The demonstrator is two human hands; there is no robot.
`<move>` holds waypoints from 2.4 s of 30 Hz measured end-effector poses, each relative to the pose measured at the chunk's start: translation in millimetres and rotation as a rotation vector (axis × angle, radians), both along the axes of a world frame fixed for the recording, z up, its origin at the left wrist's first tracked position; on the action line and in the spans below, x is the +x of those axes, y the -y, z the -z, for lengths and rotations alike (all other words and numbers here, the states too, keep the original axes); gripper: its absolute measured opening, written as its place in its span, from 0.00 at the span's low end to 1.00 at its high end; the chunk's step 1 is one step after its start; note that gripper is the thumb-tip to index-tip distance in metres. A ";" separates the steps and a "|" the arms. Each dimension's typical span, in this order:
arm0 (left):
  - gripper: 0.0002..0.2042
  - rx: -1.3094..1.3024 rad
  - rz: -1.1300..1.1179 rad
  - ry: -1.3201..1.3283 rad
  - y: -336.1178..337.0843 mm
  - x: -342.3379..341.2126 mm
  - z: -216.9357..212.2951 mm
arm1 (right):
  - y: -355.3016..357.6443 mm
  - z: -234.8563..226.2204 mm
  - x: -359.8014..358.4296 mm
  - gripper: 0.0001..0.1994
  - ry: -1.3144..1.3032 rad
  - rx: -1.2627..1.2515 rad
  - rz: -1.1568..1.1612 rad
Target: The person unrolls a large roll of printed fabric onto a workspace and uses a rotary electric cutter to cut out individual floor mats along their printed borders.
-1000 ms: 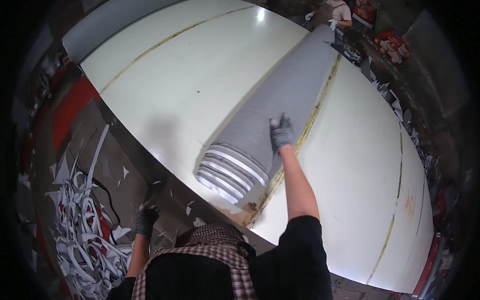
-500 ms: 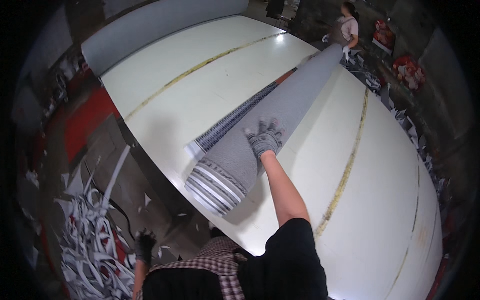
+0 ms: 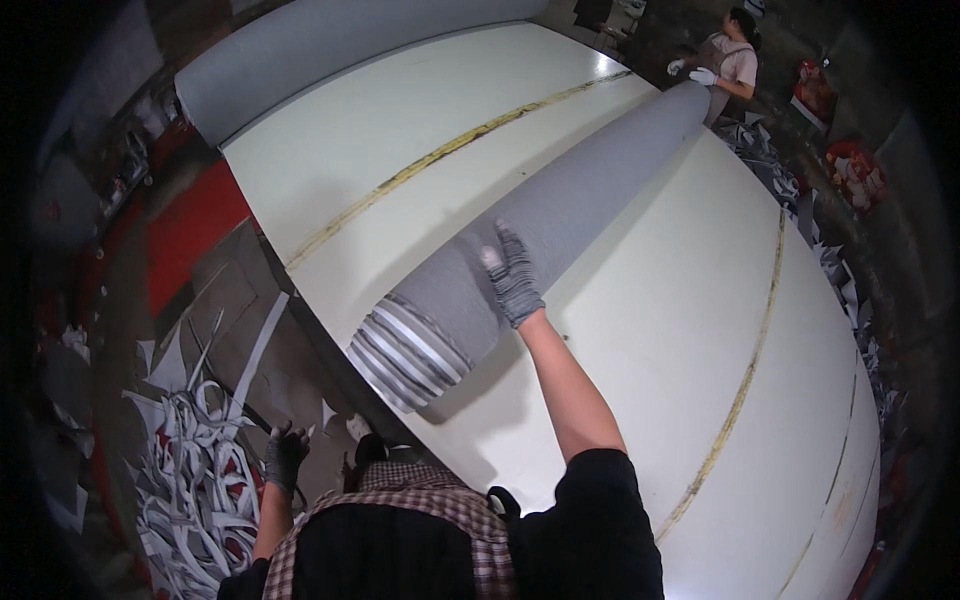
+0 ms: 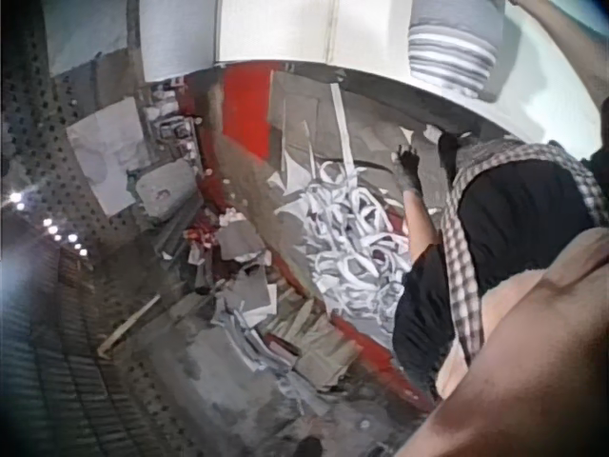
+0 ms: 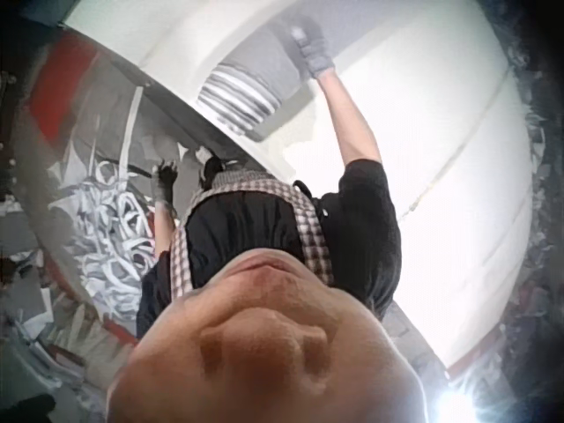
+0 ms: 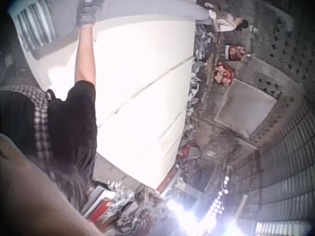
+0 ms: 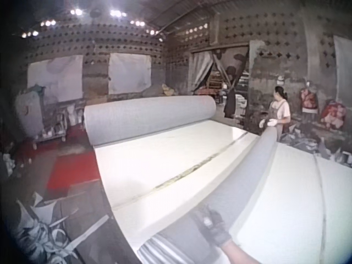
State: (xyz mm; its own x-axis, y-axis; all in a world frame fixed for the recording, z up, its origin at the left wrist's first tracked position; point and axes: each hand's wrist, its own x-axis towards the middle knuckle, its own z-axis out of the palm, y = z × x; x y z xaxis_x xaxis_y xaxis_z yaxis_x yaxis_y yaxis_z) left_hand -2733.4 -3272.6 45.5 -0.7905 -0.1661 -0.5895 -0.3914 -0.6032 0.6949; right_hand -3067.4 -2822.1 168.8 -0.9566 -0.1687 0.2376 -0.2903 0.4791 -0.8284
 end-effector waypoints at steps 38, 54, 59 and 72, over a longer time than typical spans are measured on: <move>0.28 -0.424 1.074 -0.600 139.7 -614.1 -20.1 | 318.1 40.0 -193.3 0.38 0.283 -0.982 0.785; 0.40 -0.355 1.173 -0.448 49.4 -585.1 -76.6 | 304.2 48.7 -120.1 0.40 0.442 -1.384 0.668; 0.42 -0.309 1.150 -0.335 47.3 -565.6 -105.9 | 310.7 37.5 -100.6 0.40 0.447 -1.449 0.592; 0.43 -0.186 1.175 -0.376 33.1 -546.7 -66.7 | 299.0 89.1 -49.3 0.37 0.551 -1.543 0.662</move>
